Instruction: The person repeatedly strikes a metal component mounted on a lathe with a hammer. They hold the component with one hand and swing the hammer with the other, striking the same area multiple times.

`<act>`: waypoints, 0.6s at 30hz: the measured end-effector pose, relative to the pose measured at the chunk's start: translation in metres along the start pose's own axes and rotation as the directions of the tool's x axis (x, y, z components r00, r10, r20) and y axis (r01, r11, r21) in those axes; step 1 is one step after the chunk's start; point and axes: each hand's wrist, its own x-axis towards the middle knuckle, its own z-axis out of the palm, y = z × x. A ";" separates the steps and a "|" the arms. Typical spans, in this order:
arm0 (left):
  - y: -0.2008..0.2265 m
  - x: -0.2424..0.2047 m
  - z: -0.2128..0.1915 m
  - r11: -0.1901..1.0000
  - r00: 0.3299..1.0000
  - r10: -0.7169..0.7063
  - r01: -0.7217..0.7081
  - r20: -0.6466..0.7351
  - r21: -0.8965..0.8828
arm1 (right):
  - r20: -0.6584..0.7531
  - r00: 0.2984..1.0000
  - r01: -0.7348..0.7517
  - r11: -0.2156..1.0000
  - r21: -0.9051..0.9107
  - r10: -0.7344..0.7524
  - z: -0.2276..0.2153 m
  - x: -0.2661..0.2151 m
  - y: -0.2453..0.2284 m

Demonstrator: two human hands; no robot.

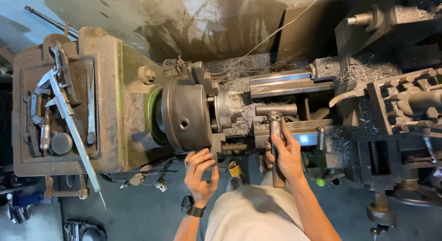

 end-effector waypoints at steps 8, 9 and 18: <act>0.034 0.188 0.013 0.998 0.997 -0.055 0.058 -0.060 0.038 | 0.013 1.000 0.005 0.999 0.045 -0.005 0.019 0.006 -0.005; 0.018 0.193 0.018 0.990 0.991 -0.132 0.130 0.032 0.055 | 0.045 0.999 0.002 1.000 -0.010 -0.002 0.022 0.007 -0.003; -0.002 0.199 0.032 0.948 0.952 -0.289 0.271 0.098 0.164 | -0.233 0.953 0.219 0.972 0.088 -0.193 0.013 0.008 -0.019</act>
